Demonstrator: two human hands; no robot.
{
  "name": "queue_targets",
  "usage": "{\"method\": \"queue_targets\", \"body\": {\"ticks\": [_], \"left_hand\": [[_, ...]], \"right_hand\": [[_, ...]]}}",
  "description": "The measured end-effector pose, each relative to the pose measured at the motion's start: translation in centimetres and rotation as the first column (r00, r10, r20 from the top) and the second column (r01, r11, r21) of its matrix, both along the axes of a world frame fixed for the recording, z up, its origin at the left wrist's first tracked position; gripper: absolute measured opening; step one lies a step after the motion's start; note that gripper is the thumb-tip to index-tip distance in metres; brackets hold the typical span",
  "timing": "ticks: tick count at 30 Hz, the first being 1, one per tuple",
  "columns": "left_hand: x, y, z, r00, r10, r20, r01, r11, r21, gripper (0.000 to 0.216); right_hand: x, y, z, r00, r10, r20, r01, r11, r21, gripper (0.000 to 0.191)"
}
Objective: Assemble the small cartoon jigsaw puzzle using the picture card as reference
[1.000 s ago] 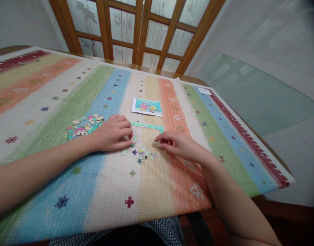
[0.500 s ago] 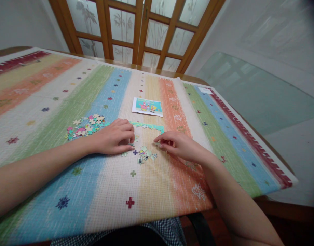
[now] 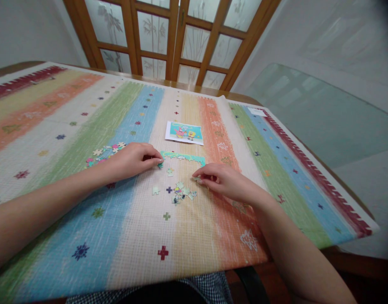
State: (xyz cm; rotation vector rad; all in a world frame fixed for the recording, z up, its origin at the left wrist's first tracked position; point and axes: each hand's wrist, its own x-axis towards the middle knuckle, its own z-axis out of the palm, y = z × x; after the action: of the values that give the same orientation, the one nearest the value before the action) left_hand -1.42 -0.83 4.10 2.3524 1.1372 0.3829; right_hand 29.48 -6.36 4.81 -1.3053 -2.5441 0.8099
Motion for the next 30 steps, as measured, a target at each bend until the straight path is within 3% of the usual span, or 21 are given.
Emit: {"method": "queue_targets", "body": {"ticks": [4,7,15,30], "left_hand": [[0.5,-0.6,-0.2,0.998,0.066,-0.003,-0.066,0.981,-0.183,0.02],[0.6,-0.7,-0.8,0.995,0.076,0.058,-0.059,0.967,-0.248,0.018],[0.7,-0.6,-1.5,0.998,0.047,0.037,-0.042,0.993,-0.115,0.016],[0.1,-0.1,-1.5,0.998,-0.061,0.006,0.061,0.986,-0.158,0.023]], "right_hand": [[0.0,0.0,0.0,1.0,0.001,0.012,-0.001,1.0,-0.004,0.021],[-0.1,0.0,0.1,1.0,-0.003,0.012,0.003,1.0,-0.012,0.02],[-0.1,0.1,-0.1,1.0,-0.008,0.006,0.008,1.0,-0.023,0.02],[-0.1,0.0,0.0,1.0,0.0,0.009,0.0,1.0,-0.022,0.02]]}}
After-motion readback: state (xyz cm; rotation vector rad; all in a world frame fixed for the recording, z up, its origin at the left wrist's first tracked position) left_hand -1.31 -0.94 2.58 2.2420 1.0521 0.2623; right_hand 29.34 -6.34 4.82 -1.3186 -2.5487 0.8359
